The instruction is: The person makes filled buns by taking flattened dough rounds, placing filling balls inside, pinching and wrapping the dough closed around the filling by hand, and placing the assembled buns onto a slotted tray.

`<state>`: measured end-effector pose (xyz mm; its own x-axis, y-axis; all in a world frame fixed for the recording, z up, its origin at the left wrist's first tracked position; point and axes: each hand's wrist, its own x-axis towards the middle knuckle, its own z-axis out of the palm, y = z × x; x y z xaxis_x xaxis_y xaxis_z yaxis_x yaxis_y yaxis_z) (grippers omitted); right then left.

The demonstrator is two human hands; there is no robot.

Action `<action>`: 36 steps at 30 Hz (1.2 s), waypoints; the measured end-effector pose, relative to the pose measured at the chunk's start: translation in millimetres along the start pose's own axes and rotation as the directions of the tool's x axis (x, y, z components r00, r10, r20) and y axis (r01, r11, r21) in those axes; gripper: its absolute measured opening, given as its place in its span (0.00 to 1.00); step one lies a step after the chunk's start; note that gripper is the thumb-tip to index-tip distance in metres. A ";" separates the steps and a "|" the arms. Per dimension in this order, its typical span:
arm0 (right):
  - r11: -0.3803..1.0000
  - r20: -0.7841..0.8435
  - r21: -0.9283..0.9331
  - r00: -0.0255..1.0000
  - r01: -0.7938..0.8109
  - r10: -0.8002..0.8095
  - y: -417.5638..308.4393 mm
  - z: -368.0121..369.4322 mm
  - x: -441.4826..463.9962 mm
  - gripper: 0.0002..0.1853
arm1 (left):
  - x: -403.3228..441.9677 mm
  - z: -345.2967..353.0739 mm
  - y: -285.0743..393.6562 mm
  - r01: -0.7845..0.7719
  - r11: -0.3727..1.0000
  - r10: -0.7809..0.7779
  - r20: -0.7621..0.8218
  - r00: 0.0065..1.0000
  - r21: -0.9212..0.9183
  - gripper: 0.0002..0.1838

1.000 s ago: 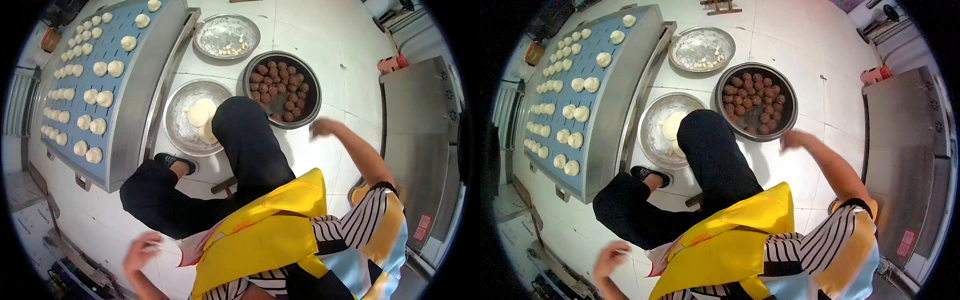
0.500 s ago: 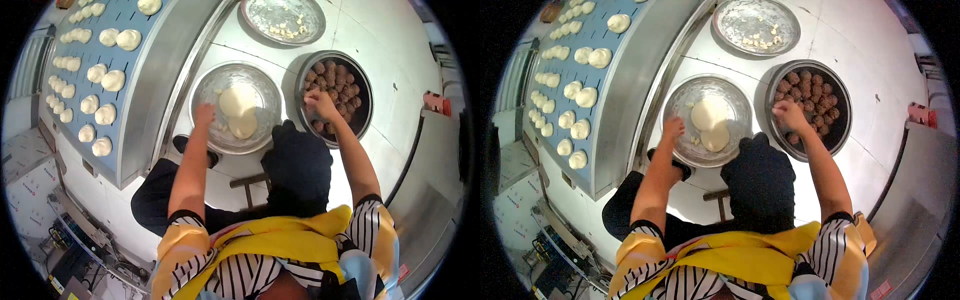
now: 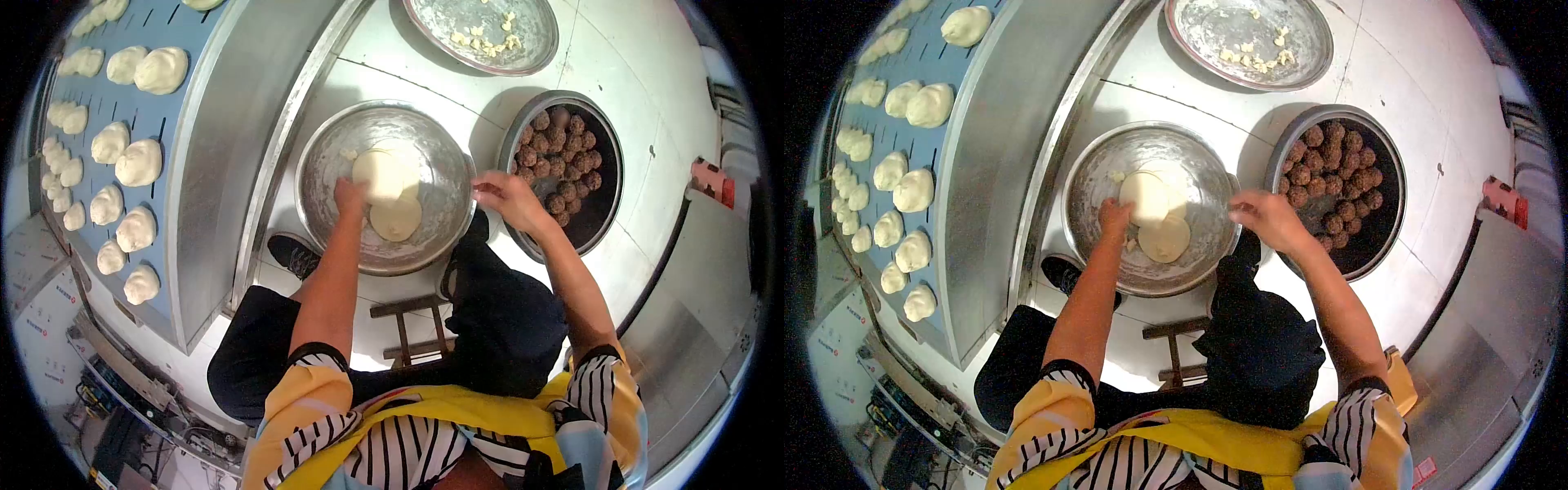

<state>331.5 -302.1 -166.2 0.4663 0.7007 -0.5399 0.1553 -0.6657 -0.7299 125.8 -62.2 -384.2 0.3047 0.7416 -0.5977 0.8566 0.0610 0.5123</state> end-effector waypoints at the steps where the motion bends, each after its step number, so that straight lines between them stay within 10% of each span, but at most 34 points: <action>1: 0.999 0.013 -0.050 1.000 0.010 -0.010 -9.9 -1.0 2.9 0.14 | -4.9 -4.1 10.1 -0.016 1.000 0.016 0.016 1.000 0.009 0.36; 9: 0.985 0.101 -0.132 0.990 0.106 -0.093 -23.1 9.2 21.5 0.16 | 1.9 11.7 20.7 -0.442 0.889 0.453 -0.086 0.887 0.120 0.39; 16: 0.979 0.196 -0.190 0.980 0.073 -0.035 -22.5 19.1 37.0 0.19 | -19.6 -29.1 54.8 -0.524 0.772 0.484 0.202 0.851 0.359 0.26; 23: 0.970 0.233 -0.031 0.945 0.242 -0.229 -9.8 46.9 77.3 0.52 | -81.0 -87.7 125.0 -0.735 0.673 0.615 0.610 0.500 -0.077 0.14; 27: 0.870 0.205 0.493 0.969 0.023 -0.141 -74.3 15.4 41.8 0.24 | -89.9 -131.5 161.8 -0.366 0.813 0.580 0.569 0.583 -0.453 0.24; 29: 0.754 0.028 0.650 0.988 0.096 -0.150 -86.3 12.9 26.1 0.22 | -126.1 -123.5 192.4 0.398 0.158 0.717 0.383 0.583 -0.903 0.39; 33: 0.959 -0.258 0.210 0.957 0.192 -0.135 -81.3 6.0 10.2 0.22 | -155.4 -60.9 164.8 0.663 -0.062 0.667 0.463 0.584 -0.746 0.43; 34: 0.964 -0.242 0.182 0.959 0.192 -0.146 -70.4 -0.2 5.6 0.22 | -169.4 -57.7 181.8 0.487 0.194 0.317 0.524 0.791 -0.852 0.38; 36: 0.972 -0.108 0.163 0.983 0.167 -0.150 -50.4 -24.0 -4.4 0.21 | -168.3 -52.5 180.5 0.691 0.059 0.472 0.630 0.616 -0.720 0.36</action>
<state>342.6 -277.8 -117.0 0.5291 0.7610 -0.3754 0.0871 -0.4888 -0.8680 207.2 -141.0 -158.7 0.8547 0.0647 -0.5151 -0.0386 0.9974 0.0612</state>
